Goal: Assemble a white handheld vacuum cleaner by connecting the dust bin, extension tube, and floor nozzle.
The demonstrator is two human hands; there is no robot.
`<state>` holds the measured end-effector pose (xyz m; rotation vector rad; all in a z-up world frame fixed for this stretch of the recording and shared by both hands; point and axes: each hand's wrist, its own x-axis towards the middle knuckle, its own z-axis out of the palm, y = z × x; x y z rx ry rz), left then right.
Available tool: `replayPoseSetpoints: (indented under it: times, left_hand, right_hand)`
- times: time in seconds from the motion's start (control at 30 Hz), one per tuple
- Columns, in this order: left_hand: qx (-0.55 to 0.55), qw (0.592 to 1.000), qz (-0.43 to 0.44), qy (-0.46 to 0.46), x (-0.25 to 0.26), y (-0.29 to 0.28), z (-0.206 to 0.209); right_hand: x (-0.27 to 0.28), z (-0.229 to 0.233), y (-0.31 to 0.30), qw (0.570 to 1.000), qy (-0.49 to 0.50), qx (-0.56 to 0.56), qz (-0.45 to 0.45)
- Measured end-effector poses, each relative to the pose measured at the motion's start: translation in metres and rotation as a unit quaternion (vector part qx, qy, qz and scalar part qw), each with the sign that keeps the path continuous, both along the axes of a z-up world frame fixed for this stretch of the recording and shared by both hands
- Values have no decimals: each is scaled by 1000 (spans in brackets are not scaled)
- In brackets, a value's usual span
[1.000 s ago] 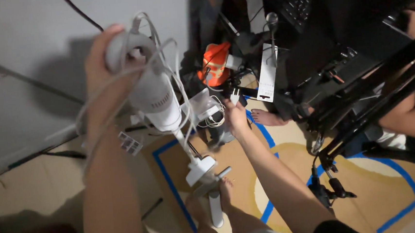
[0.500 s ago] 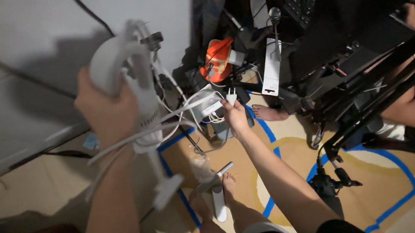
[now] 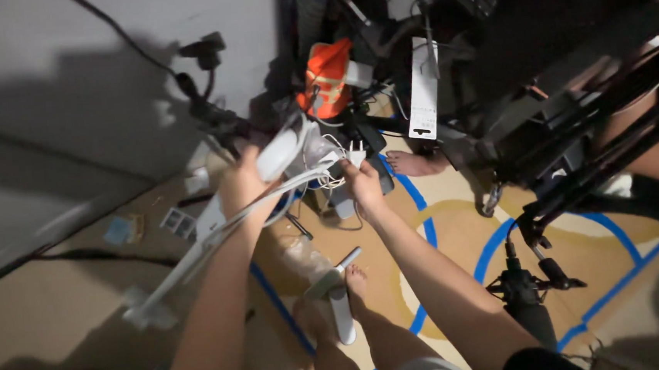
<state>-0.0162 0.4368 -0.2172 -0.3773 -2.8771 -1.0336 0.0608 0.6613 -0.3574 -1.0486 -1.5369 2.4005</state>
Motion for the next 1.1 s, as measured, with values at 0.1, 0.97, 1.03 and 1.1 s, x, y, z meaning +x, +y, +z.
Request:
replayPoseSetpoints:
  times: [0.1,0.97,1.03,1.1]
  left_hand:
    - [3,999,-38,-30,5,5,-79]
    - [165,946,-146,-239,-41,63,-191]
    - [208,943,-135,-221,-43,65,-201]
    - [196,945,-135,-222,-50,68,-186]
  right_hand:
    - [3,-15,4,1000,-16,-18,3]
    - [-98,-111,31,986,37,84,138]
    - [-113,-120,61,900,5,405,161]
    - [-137,-143,101,883,34,455,114]
